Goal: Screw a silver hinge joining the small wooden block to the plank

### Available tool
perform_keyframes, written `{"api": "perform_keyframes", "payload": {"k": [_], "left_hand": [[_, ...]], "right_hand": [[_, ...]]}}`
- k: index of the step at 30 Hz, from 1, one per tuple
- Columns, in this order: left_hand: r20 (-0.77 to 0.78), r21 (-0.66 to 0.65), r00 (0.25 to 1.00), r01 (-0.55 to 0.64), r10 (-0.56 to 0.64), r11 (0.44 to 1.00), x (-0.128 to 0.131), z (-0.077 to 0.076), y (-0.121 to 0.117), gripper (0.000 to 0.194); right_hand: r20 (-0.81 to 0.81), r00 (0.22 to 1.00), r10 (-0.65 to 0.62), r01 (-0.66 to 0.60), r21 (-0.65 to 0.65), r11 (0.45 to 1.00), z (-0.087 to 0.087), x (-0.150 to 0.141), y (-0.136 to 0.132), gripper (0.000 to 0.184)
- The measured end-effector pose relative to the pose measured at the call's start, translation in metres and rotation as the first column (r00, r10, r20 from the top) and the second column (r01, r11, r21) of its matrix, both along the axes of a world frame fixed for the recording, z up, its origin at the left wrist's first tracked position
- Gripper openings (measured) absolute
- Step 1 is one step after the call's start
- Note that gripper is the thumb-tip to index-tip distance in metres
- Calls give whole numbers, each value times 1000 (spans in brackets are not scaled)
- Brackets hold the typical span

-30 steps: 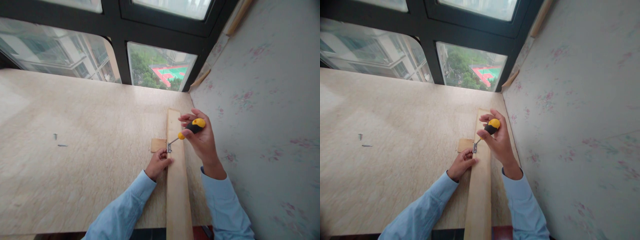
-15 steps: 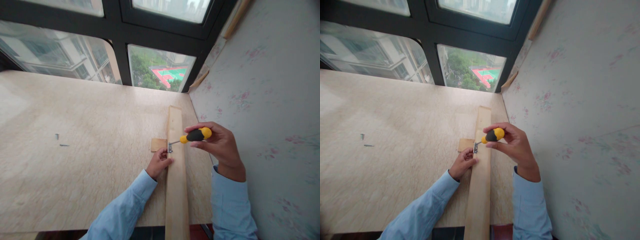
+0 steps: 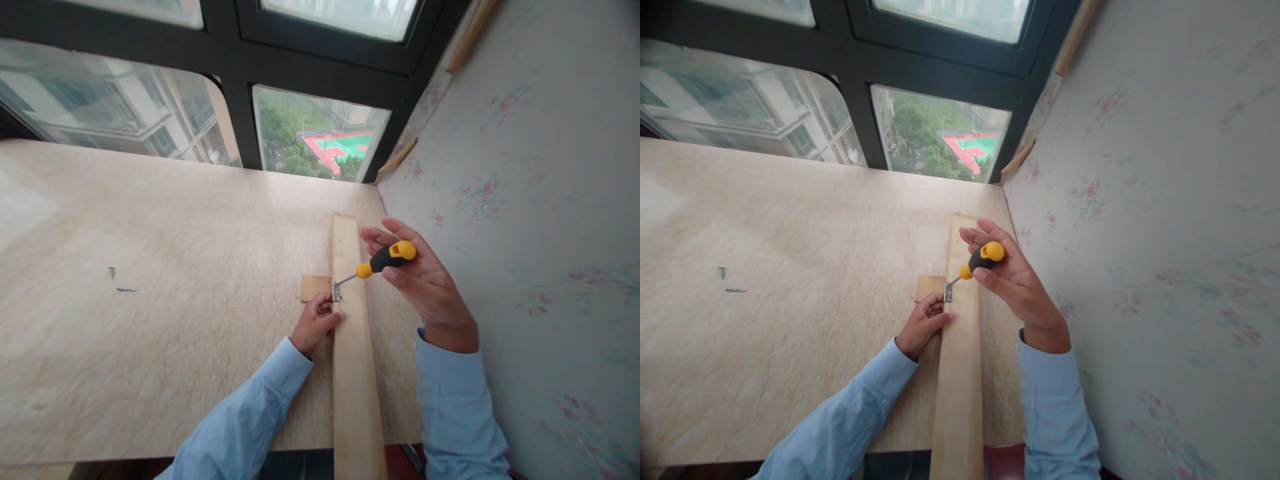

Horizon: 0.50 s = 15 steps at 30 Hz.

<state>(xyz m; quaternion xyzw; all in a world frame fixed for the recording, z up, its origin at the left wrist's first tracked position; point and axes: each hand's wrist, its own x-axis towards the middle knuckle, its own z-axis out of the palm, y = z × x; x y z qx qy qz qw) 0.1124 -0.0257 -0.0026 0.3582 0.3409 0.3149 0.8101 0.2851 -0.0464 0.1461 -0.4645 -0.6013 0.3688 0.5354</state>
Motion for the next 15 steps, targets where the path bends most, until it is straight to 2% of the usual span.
{"api": "perform_keyframes", "payload": {"k": [2, 3, 5, 7, 9, 10, 11, 15], "left_hand": [[0, -3, 1000, -3, 3, 1000, 0, 0, 0, 48], [0, -1, 1000, -3, 3, 1000, 0, 0, 0, 48], [-1, 13, 1000, -1, 1, 1000, 0, 0, 0, 47], [-1, 25, 1000, 0, 0, 1000, 0, 0, 1, 46], [2, 32, 1000, -3, 3, 999, 1, -1, 1, 45], [5, 31, 1000, -3, 3, 1000, 1, -2, 1, 46], [9, 28, 1000, -4, 3, 1000, 1, -2, 1, 46], [17, 23, 1000, -1, 0, 1000, 1, -3, 1, 47]], "right_hand": [[21, 1000, 11, -11, -4, 1000, 0, 0, 0, 47], [49, 998, -27, 26, 14, 1000, -2, 0, 1, 43], [115, 969, -220, 208, 103, 973, -9, -2, 5, 44], [151, 872, -466, 429, 222, 875, -18, -6, 11, 51], [155, 792, -591, 539, 279, 795, -26, -10, 16, 52], [144, 794, -591, 541, 278, 794, -28, -12, 18, 50], [120, 824, -553, 511, 264, 818, -29, -13, 19, 49], [-29, 978, -206, 208, 145, 967, -16, -14, 13, 55]]}}
